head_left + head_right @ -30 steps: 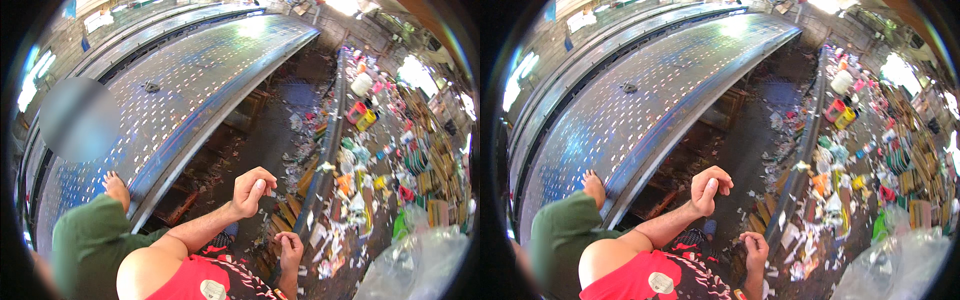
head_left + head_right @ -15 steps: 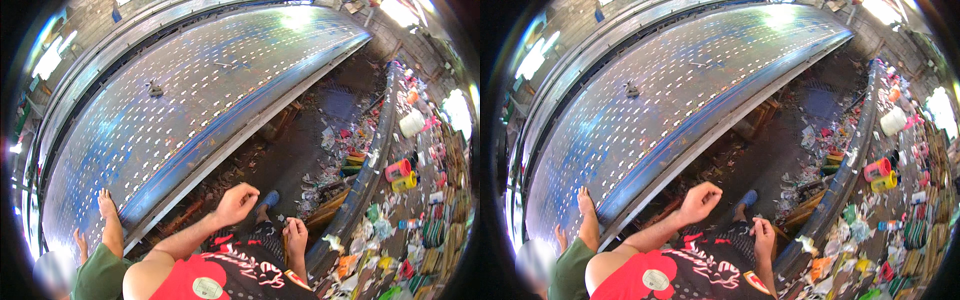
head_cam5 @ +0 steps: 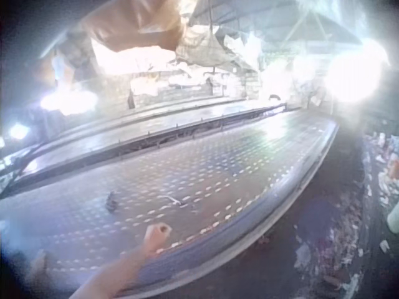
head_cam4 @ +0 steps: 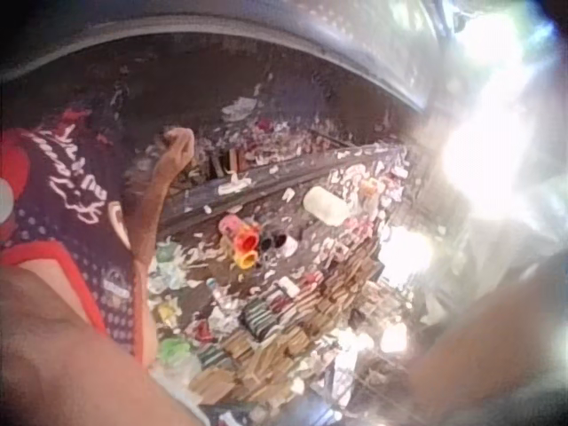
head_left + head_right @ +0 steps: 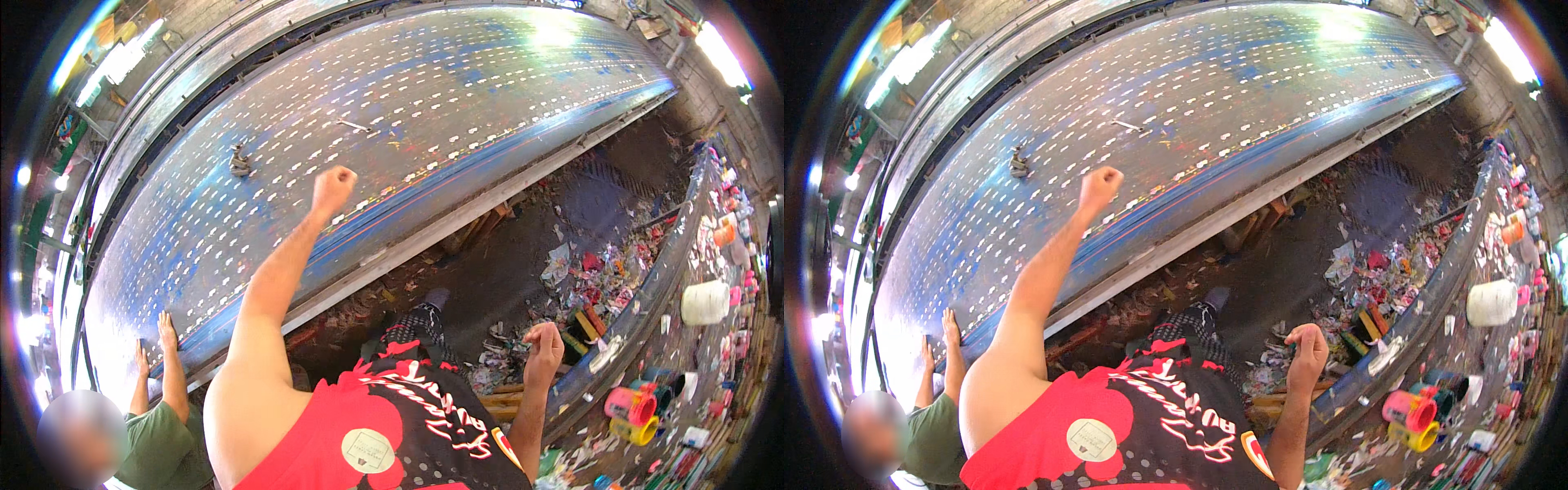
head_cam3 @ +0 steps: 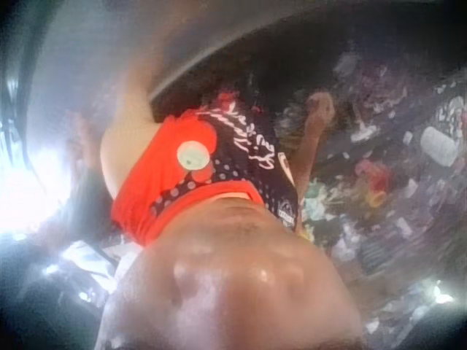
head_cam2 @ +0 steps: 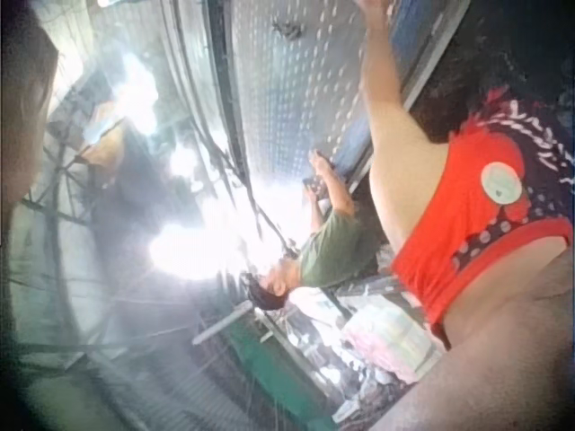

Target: The person uses a small tool to work along the edge of a large curved metal sheet, repeatedly scraping or adjusting the seam. The person moves along the sheet and continues the same action on different sections.

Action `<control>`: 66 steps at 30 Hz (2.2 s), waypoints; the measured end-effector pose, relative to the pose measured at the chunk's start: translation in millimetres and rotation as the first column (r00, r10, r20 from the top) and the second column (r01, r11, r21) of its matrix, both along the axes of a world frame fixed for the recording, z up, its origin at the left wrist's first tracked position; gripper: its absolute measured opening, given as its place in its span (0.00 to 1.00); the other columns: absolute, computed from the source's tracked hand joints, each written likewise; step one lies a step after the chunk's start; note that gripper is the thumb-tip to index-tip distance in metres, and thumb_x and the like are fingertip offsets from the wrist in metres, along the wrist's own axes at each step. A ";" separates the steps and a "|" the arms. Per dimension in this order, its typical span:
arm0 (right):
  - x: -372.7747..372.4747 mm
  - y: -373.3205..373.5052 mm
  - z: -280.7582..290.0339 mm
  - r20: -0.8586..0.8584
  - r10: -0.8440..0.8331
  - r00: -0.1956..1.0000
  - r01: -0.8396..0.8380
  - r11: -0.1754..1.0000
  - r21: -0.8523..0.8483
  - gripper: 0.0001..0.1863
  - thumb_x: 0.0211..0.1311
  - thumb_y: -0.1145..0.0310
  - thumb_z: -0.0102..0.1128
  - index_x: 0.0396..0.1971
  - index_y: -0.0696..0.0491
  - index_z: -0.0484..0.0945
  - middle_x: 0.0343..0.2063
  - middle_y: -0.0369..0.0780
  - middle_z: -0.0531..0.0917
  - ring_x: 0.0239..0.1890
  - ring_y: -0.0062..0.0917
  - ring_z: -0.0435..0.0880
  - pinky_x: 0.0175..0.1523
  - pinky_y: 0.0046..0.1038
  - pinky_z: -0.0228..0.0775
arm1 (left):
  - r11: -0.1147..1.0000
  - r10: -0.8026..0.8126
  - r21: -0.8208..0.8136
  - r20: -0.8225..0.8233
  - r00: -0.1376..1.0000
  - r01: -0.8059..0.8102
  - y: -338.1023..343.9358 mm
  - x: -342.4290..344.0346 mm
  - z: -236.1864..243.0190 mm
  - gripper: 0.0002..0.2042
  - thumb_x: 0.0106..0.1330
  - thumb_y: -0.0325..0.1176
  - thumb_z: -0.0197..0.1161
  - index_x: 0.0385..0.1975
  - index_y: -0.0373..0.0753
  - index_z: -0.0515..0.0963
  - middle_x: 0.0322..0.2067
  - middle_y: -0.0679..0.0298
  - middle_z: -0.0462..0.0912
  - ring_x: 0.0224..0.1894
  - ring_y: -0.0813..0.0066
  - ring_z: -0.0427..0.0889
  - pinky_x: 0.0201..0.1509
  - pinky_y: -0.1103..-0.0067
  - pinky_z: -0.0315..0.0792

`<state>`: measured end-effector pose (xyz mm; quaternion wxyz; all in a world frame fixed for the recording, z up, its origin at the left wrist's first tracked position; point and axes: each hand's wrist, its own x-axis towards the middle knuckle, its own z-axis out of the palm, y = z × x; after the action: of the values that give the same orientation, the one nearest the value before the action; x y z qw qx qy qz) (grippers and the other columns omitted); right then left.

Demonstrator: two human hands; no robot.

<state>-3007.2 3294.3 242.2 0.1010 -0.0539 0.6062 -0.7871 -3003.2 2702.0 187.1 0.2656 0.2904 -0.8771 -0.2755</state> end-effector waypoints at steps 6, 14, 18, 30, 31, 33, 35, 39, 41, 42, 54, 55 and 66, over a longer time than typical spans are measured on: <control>-132.5 -3.2 -20.3 -0.008 0.053 0.999 -0.052 0.994 0.096 0.21 0.86 0.61 0.51 0.30 0.57 0.76 0.30 0.36 0.80 0.33 0.20 0.77 0.43 0.25 0.70 | 0.886 0.274 0.268 0.356 0.893 -0.379 -125.1 -146.2 -40.2 0.22 0.64 0.55 0.66 0.39 0.41 0.92 0.37 0.48 0.93 0.43 0.56 0.94 0.50 0.62 0.84; -310.2 -9.5 12.3 0.077 0.108 0.991 -0.123 0.961 0.249 0.17 0.84 0.62 0.56 0.34 0.57 0.82 0.31 0.35 0.84 0.36 0.17 0.81 0.46 0.23 0.74 | 0.797 0.531 -0.131 0.618 0.580 -0.590 -244.5 -219.8 -75.5 0.17 0.50 0.49 0.76 0.24 0.39 0.89 0.25 0.58 0.91 0.31 0.63 0.92 0.42 0.64 0.85; -372.4 -14.9 -4.8 0.194 0.022 0.981 -0.081 0.952 0.297 0.15 0.83 0.62 0.58 0.36 0.57 0.83 0.32 0.34 0.85 0.37 0.15 0.82 0.46 0.22 0.75 | 0.740 0.521 -0.031 0.658 0.543 -0.672 -221.2 -241.1 -77.4 0.13 0.52 0.43 0.70 0.19 0.38 0.86 0.18 0.59 0.85 0.23 0.66 0.89 0.29 0.69 0.81; -537.9 -66.9 -19.6 0.069 0.624 0.779 -0.577 0.669 0.469 0.12 0.79 0.64 0.62 0.46 0.59 0.85 0.37 0.38 0.87 0.41 0.20 0.85 0.48 0.26 0.78 | 0.795 -0.055 0.580 0.362 0.930 -0.178 -9.5 -329.0 -24.0 0.11 0.66 0.36 0.67 0.38 0.35 0.87 0.25 0.68 0.83 0.25 0.77 0.79 0.30 0.77 0.71; -552.9 -70.9 -21.7 0.048 0.666 0.745 -0.599 0.635 0.487 0.14 0.79 0.63 0.62 0.52 0.59 0.82 0.46 0.41 0.85 0.46 0.24 0.85 0.52 0.29 0.78 | 0.818 -0.135 0.572 0.283 0.950 -0.054 53.1 -347.7 -7.3 0.12 0.68 0.36 0.69 0.43 0.34 0.87 0.28 0.70 0.84 0.28 0.80 0.79 0.33 0.79 0.71; -576.5 -78.2 -26.2 -0.072 0.674 0.735 -0.592 0.690 0.416 0.22 0.80 0.62 0.61 0.64 0.59 0.76 0.57 0.44 0.82 0.54 0.29 0.84 0.60 0.32 0.77 | 0.748 -0.169 0.664 0.208 0.964 -0.012 172.4 -394.9 21.1 0.10 0.69 0.31 0.73 0.45 0.35 0.88 0.32 0.69 0.86 0.35 0.81 0.81 0.41 0.77 0.75; -612.5 -70.0 -34.3 -0.179 0.747 0.640 -0.643 0.648 0.407 0.28 0.80 0.62 0.60 0.72 0.58 0.68 0.65 0.46 0.78 0.62 0.33 0.82 0.67 0.35 0.74 | 0.638 -0.246 0.758 0.030 0.969 0.138 283.2 -462.5 41.4 0.06 0.70 0.26 0.72 0.44 0.36 0.88 0.39 0.65 0.90 0.43 0.79 0.86 0.52 0.79 0.79; -689.0 -24.2 -27.5 0.031 0.867 0.497 -0.813 0.453 0.365 0.23 0.79 0.66 0.59 0.68 0.58 0.72 0.50 0.48 0.88 0.50 0.38 0.89 0.60 0.37 0.80 | 0.516 -0.227 0.838 -0.063 0.972 0.175 405.5 -556.2 25.7 0.06 0.71 0.25 0.72 0.45 0.34 0.88 0.39 0.65 0.90 0.41 0.81 0.85 0.42 0.80 0.79; -725.2 3.1 -36.1 0.132 0.853 0.505 -0.812 0.418 0.408 0.15 0.80 0.73 0.54 0.61 0.58 0.77 0.43 0.47 0.90 0.40 0.30 0.90 0.50 0.33 0.82 | 0.364 -0.157 0.916 -0.117 0.981 0.168 437.2 -583.6 6.4 0.07 0.72 0.27 0.72 0.47 0.34 0.87 0.40 0.66 0.90 0.39 0.83 0.84 0.37 0.81 0.77; -745.9 16.6 -48.2 0.129 0.852 0.507 -0.779 0.389 0.492 0.14 0.78 0.73 0.55 0.58 0.57 0.79 0.42 0.46 0.89 0.41 0.31 0.90 0.50 0.34 0.82 | 0.351 -0.122 0.929 -0.083 0.989 0.121 449.2 -596.6 5.7 0.09 0.73 0.28 0.72 0.50 0.36 0.86 0.41 0.67 0.90 0.38 0.84 0.84 0.37 0.82 0.77; -889.7 5.5 -97.3 -0.414 0.898 0.150 -0.340 0.440 0.831 0.14 0.61 0.76 0.63 0.47 0.52 0.85 0.38 0.42 0.83 0.47 0.40 0.83 0.53 0.40 0.79 | 0.964 0.153 0.208 0.090 0.984 -0.168 482.4 -660.7 -7.3 0.17 0.61 0.26 0.79 0.50 0.34 0.87 0.43 0.56 0.90 0.39 0.68 0.91 0.41 0.76 0.84; -891.2 2.6 -101.3 -0.411 0.905 0.108 -0.348 0.421 0.838 0.14 0.61 0.77 0.63 0.47 0.52 0.85 0.38 0.43 0.83 0.47 0.40 0.83 0.54 0.40 0.79 | 0.963 0.161 0.201 0.098 0.982 -0.177 486.0 -663.2 -11.8 0.17 0.61 0.26 0.79 0.50 0.34 0.87 0.43 0.55 0.90 0.39 0.67 0.91 0.41 0.75 0.84; -905.8 -13.0 -112.7 -0.425 0.903 0.065 -0.415 0.412 0.811 0.16 0.61 0.78 0.59 0.48 0.53 0.86 0.38 0.43 0.82 0.47 0.41 0.83 0.55 0.40 0.80 | 0.973 0.230 -0.015 0.067 0.971 -0.229 493.7 -675.6 -25.5 0.11 0.61 0.25 0.77 0.44 0.33 0.89 0.41 0.52 0.90 0.42 0.57 0.91 0.47 0.70 0.83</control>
<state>-3913.0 3281.3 129.5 0.1663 -0.6855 0.6362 -0.3124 -3678.8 3195.7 161.7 0.2663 0.3983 -0.8471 -0.2298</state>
